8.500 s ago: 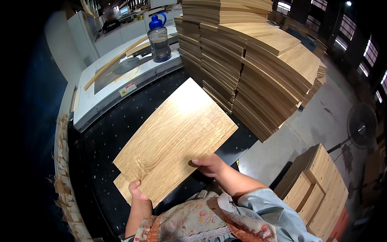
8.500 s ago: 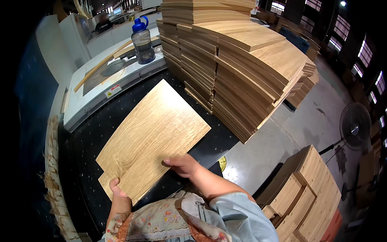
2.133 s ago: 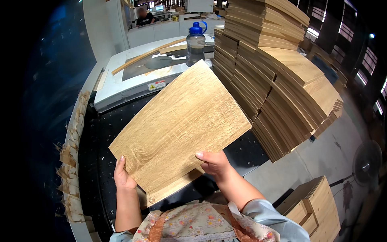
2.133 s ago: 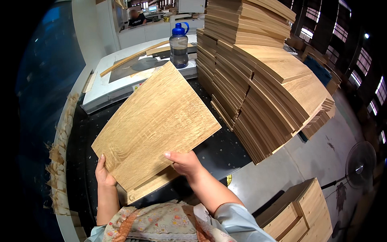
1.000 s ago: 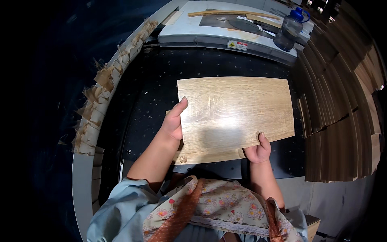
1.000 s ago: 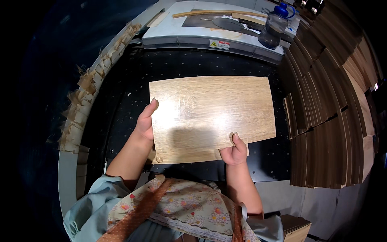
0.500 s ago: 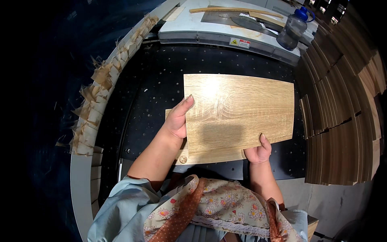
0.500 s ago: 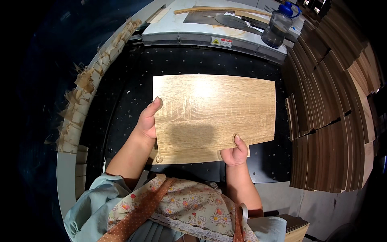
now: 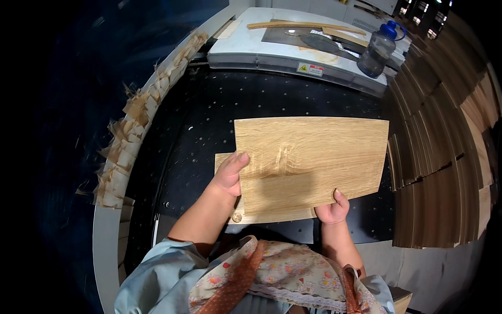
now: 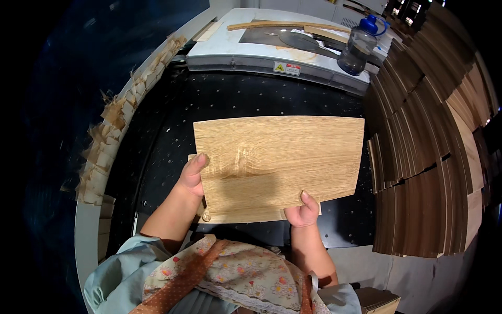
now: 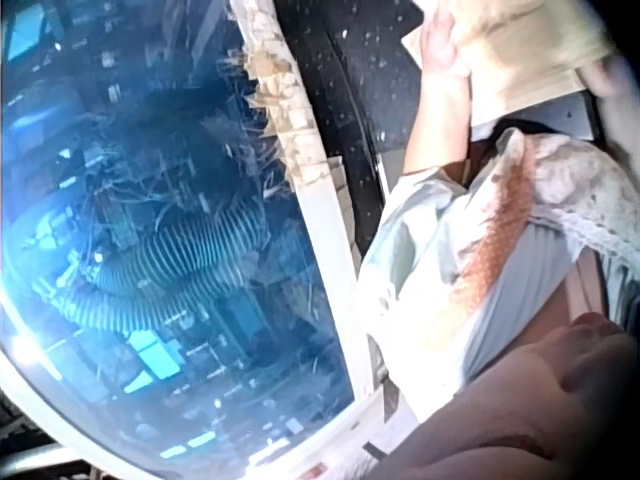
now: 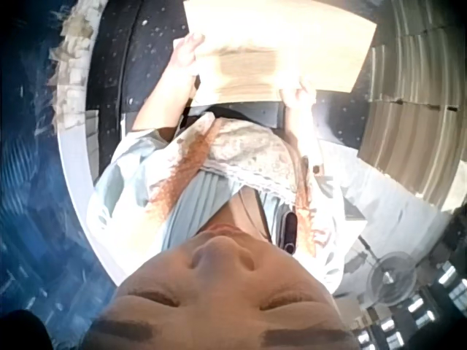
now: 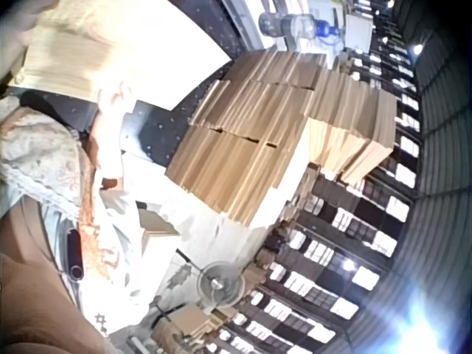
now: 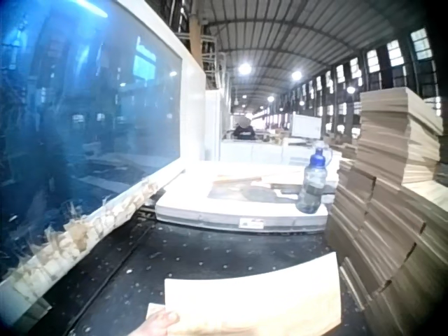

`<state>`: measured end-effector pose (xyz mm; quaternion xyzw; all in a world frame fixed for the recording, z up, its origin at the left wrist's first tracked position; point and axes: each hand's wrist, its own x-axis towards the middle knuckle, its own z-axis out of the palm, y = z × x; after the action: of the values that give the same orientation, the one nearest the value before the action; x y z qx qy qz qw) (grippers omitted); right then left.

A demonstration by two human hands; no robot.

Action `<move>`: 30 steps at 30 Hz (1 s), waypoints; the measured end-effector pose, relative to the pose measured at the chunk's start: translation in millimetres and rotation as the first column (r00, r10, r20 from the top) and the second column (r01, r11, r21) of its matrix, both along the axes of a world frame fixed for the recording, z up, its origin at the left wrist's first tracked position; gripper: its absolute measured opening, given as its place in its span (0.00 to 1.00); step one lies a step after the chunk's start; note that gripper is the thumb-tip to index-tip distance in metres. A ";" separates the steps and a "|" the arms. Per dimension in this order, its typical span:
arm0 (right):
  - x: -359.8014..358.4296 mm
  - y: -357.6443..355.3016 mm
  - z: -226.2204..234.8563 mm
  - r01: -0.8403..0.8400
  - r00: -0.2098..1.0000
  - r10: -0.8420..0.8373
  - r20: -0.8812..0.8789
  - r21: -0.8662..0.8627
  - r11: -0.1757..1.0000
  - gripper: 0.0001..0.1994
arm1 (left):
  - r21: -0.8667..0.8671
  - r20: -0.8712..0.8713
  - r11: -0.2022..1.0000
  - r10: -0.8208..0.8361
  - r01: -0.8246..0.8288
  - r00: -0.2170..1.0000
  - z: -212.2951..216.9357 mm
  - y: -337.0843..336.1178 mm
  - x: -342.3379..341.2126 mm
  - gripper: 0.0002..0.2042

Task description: The person picks up wooden boards from a stack by hand, turns them over to inspect different sides, and places them onto a machine table before moving them back to the stack.

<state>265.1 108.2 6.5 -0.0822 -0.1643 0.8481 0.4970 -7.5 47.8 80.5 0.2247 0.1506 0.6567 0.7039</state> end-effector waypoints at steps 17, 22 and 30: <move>-7.6 -14.0 26.3 0.002 0.994 -0.002 0.106 0.001 1.000 0.27 | -0.021 0.003 0.997 0.069 -0.068 0.998 -9.4 -11.3 -9.0 0.31; -5.0 -19.4 39.3 -0.093 0.980 0.076 0.182 0.090 0.992 0.24 | -0.011 -0.018 0.998 0.068 -0.068 0.998 -7.5 -13.4 -8.3 0.32; -8.3 -31.2 65.1 -0.075 0.941 0.008 0.339 0.182 0.980 0.27 | -0.054 -0.020 0.996 0.074 -0.075 0.997 -11.5 -16.1 -13.3 0.32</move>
<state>256.8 77.0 71.6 -0.1741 -0.3298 0.8119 0.4491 -20.8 31.6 69.1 0.2055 0.1832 0.6761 0.6834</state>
